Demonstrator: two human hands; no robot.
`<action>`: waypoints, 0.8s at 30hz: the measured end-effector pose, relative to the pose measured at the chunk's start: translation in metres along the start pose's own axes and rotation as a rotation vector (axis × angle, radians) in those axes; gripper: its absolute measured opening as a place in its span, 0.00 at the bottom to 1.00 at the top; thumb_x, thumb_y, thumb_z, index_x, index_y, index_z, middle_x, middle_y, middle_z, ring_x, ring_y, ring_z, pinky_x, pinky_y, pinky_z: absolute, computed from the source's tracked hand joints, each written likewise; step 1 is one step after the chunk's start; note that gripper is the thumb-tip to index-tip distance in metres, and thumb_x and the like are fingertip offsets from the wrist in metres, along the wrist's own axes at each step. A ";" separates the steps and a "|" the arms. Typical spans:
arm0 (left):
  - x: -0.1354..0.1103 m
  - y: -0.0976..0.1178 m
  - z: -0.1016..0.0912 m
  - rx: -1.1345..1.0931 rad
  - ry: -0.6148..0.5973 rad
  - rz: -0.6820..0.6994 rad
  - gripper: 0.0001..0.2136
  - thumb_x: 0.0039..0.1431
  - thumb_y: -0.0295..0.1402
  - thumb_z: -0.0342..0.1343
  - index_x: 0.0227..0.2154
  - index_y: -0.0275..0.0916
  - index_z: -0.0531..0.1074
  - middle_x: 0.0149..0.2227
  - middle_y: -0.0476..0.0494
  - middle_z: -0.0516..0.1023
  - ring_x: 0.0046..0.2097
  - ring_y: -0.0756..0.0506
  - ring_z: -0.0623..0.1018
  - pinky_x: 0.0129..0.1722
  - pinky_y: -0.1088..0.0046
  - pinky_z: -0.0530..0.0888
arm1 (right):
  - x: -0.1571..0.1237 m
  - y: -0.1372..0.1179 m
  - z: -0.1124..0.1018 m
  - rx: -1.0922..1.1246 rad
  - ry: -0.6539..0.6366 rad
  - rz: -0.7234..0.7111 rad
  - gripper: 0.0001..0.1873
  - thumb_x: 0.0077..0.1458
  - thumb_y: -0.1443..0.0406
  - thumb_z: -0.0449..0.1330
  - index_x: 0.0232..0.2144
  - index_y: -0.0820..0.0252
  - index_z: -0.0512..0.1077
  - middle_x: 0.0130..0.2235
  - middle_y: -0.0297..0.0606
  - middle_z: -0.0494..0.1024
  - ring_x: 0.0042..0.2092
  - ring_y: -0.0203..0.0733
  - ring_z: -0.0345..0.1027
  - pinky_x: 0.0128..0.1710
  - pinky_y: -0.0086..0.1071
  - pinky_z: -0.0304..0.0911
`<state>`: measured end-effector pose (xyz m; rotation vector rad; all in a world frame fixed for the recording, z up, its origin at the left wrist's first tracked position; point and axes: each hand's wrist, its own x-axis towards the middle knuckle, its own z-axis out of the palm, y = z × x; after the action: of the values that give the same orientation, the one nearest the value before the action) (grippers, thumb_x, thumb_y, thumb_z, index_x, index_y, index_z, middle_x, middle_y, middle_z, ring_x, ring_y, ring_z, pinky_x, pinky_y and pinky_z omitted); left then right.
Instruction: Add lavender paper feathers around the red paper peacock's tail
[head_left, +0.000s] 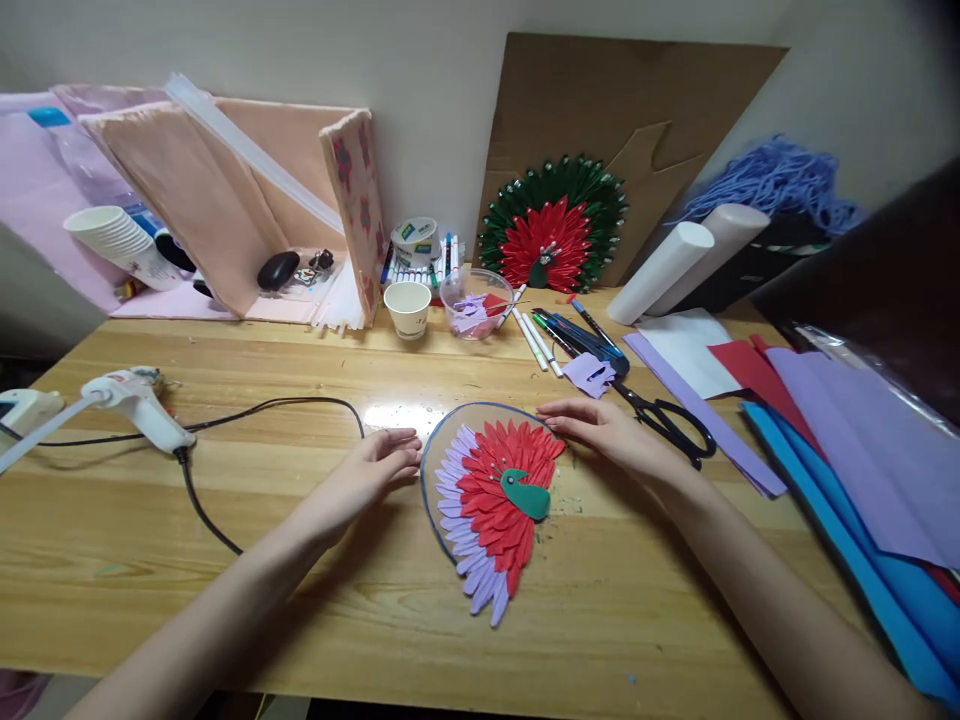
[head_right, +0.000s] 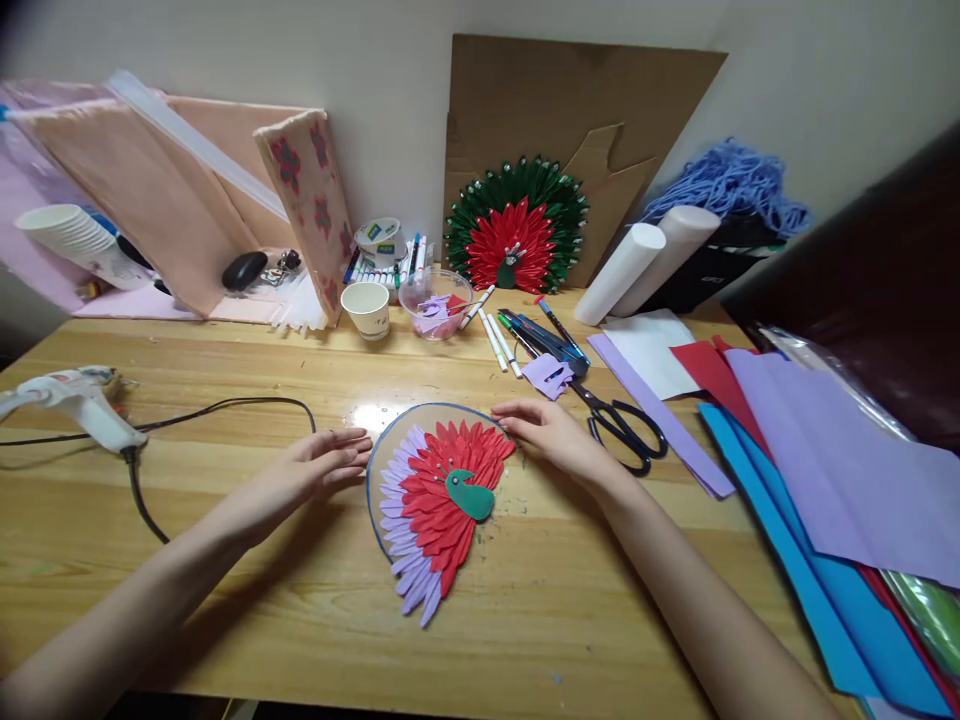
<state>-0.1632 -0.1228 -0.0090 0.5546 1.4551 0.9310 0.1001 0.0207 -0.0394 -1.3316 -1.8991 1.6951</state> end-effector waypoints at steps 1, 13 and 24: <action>0.003 0.000 0.002 0.020 -0.005 0.009 0.21 0.46 0.34 0.60 0.44 0.32 0.66 0.51 0.32 0.68 0.49 0.42 0.72 0.48 0.66 0.70 | -0.002 0.001 0.001 0.002 0.018 -0.018 0.17 0.48 0.60 0.61 0.41 0.61 0.72 0.46 0.44 0.74 0.48 0.46 0.67 0.53 0.44 0.58; 0.009 0.008 0.006 0.203 0.060 0.090 0.19 0.44 0.40 0.61 0.36 0.32 0.68 0.36 0.39 0.76 0.36 0.46 0.77 0.41 0.67 0.72 | -0.007 0.002 0.006 0.055 0.122 -0.028 0.10 0.50 0.70 0.57 0.37 0.62 0.73 0.44 0.43 0.76 0.46 0.42 0.69 0.53 0.43 0.60; -0.023 -0.023 0.009 -0.212 0.040 -0.012 0.20 0.50 0.37 0.57 0.45 0.31 0.64 0.46 0.31 0.73 0.49 0.42 0.73 0.54 0.66 0.66 | -0.012 0.003 -0.001 0.322 0.172 0.089 0.10 0.53 0.74 0.54 0.33 0.65 0.75 0.40 0.43 0.77 0.40 0.35 0.72 0.51 0.33 0.64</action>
<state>-0.1475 -0.1525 -0.0131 0.3726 1.3731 1.0771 0.1086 0.0125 -0.0373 -1.3961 -1.4212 1.7719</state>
